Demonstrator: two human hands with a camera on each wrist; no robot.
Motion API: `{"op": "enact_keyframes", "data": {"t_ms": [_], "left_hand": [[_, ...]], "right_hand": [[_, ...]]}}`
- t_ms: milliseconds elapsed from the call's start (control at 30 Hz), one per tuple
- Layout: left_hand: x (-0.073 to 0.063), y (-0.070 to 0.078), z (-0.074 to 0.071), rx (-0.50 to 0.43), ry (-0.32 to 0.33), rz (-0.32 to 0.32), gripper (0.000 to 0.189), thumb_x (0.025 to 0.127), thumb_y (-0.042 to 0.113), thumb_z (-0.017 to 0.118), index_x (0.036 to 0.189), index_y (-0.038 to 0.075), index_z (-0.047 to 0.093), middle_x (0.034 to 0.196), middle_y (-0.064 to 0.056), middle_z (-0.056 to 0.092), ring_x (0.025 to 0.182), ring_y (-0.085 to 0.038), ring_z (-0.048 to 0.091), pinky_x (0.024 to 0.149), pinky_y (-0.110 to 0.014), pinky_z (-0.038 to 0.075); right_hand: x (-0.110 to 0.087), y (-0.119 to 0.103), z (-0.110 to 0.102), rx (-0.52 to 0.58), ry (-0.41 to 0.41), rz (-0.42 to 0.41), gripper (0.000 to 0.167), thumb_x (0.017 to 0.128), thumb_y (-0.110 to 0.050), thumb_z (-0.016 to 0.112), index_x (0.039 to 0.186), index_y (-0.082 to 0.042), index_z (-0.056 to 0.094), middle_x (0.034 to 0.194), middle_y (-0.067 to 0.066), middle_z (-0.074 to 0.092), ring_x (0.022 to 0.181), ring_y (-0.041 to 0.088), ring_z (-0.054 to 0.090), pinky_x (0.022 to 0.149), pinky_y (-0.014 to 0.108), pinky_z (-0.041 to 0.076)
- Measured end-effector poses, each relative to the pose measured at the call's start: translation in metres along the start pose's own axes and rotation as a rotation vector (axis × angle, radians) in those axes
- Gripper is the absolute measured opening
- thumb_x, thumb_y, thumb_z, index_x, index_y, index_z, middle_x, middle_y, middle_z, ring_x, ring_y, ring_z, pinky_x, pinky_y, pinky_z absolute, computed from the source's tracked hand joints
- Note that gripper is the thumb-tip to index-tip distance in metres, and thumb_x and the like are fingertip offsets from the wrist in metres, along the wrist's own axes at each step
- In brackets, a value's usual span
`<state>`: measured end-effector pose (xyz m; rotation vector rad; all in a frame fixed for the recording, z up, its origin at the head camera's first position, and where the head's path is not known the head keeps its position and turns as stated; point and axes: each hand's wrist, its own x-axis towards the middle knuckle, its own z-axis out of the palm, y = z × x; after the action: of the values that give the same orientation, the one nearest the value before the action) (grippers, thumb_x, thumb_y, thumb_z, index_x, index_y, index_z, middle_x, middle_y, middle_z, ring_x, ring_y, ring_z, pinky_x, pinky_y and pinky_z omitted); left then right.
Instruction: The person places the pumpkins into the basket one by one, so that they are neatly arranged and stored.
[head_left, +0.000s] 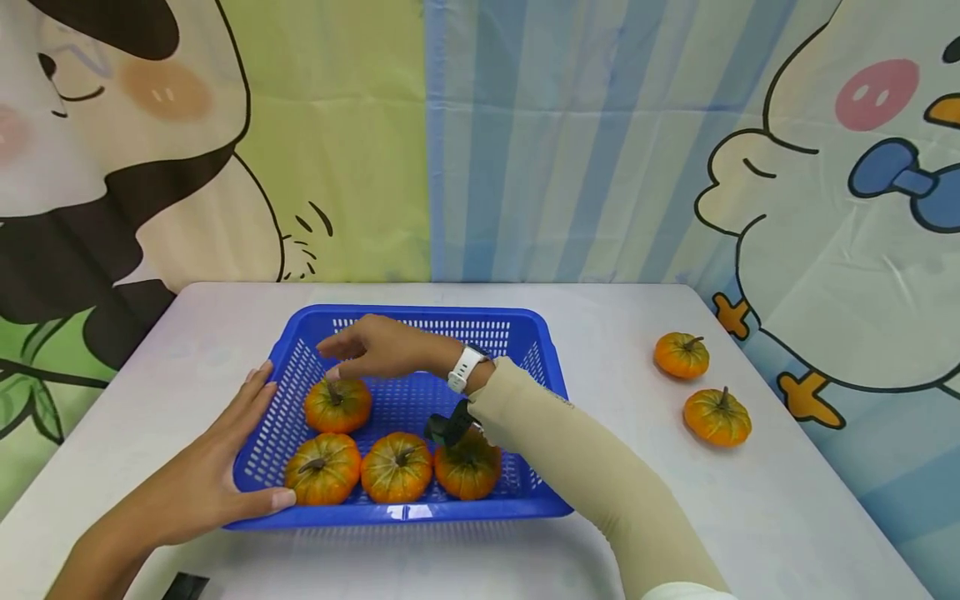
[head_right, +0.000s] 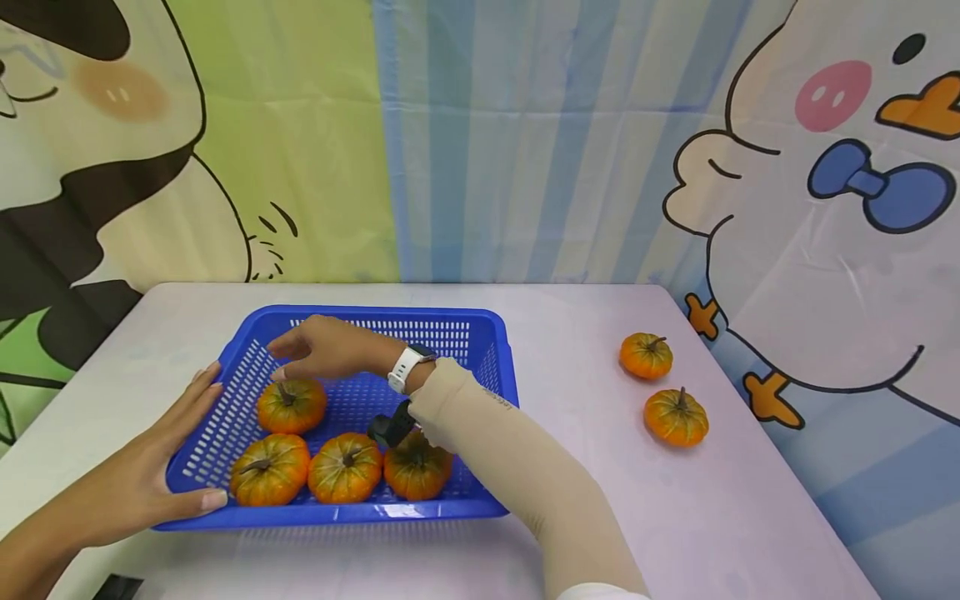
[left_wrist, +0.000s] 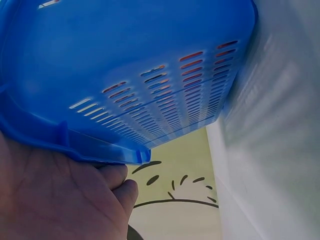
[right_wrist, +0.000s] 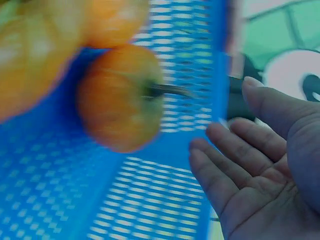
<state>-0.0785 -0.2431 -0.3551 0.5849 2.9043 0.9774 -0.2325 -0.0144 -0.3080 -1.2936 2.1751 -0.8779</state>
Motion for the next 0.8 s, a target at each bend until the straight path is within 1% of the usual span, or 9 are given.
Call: {"op": "enact_keyframes", "data": {"t_ms": [133,233,367,500,600,700,800], "left_hand": [[0.0,0.0,0.0,-0.017,0.0,-0.002,0.116,0.075,0.044,0.078,0.158,0.016,0.002,0.162,0.001,-0.011,0.146,-0.039,-0.001,0.089,-0.079,0.027],[0.0,-0.001,0.001,-0.04,0.001,0.001,0.115,0.075,0.042,0.078,0.158,0.016,0.002,0.162,0.001,-0.012,0.146,-0.037,-0.003,0.092,-0.079,0.024],[0.0,-0.001,0.001,-0.058,0.0,0.004,0.114,0.076,0.041,0.078,0.158,0.017,0.003,0.162,0.001,-0.011,0.147,-0.036,-0.003,0.094,-0.079,0.022],[-0.001,0.0,0.001,-0.039,-0.001,-0.015,0.114,0.076,0.043,0.077,0.158,0.018,0.002,0.162,0.002,-0.011,0.146,-0.037,-0.001,0.091,-0.079,0.026],[-0.002,0.0,0.002,-0.042,0.003,-0.015,0.114,0.075,0.043,0.078,0.158,0.017,0.002,0.162,0.001,-0.011,0.146,-0.037,-0.001,0.091,-0.079,0.025],[-0.002,0.0,0.001,-0.048,0.007,-0.009,0.114,0.075,0.041,0.078,0.158,0.016,0.003,0.162,0.001,-0.01,0.147,-0.037,-0.001,0.093,-0.079,0.024],[-0.001,0.0,0.001,-0.037,0.005,-0.014,0.115,0.075,0.043,0.078,0.157,0.016,0.002,0.162,0.002,-0.011,0.146,-0.038,-0.001,0.091,-0.079,0.026]], "right_hand": [[-0.009,-0.008,-0.015,0.055,0.069,-0.035,0.044,0.097,-0.019,0.061,0.138,-0.003,0.054,0.132,0.008,0.061,0.113,0.004,0.059,0.091,0.013,0.045],[-0.018,-0.014,-0.025,0.06,0.106,-0.05,0.042,0.098,-0.019,0.06,0.137,-0.005,0.056,0.129,0.005,0.063,0.109,0.001,0.06,0.09,0.014,0.046],[-0.032,-0.018,-0.039,0.07,0.138,-0.058,0.04,0.098,-0.018,0.059,0.136,-0.005,0.057,0.126,0.003,0.064,0.109,0.002,0.06,0.091,0.017,0.047],[-0.048,-0.017,-0.051,0.072,0.154,-0.068,0.038,0.1,-0.019,0.056,0.136,-0.006,0.057,0.124,0.001,0.065,0.111,0.004,0.06,0.093,0.02,0.047],[-0.067,-0.013,-0.06,0.083,0.181,-0.063,0.04,0.1,-0.021,0.055,0.137,-0.007,0.056,0.124,-0.001,0.065,0.112,0.006,0.059,0.095,0.023,0.047],[-0.09,-0.009,-0.067,0.099,0.223,-0.055,0.04,0.1,-0.022,0.056,0.137,-0.006,0.056,0.123,-0.001,0.066,0.113,0.01,0.06,0.096,0.026,0.048],[-0.115,-0.004,-0.074,0.095,0.264,-0.048,0.039,0.1,-0.021,0.057,0.136,-0.006,0.057,0.123,0.001,0.066,0.115,0.014,0.06,0.096,0.029,0.049]]}}
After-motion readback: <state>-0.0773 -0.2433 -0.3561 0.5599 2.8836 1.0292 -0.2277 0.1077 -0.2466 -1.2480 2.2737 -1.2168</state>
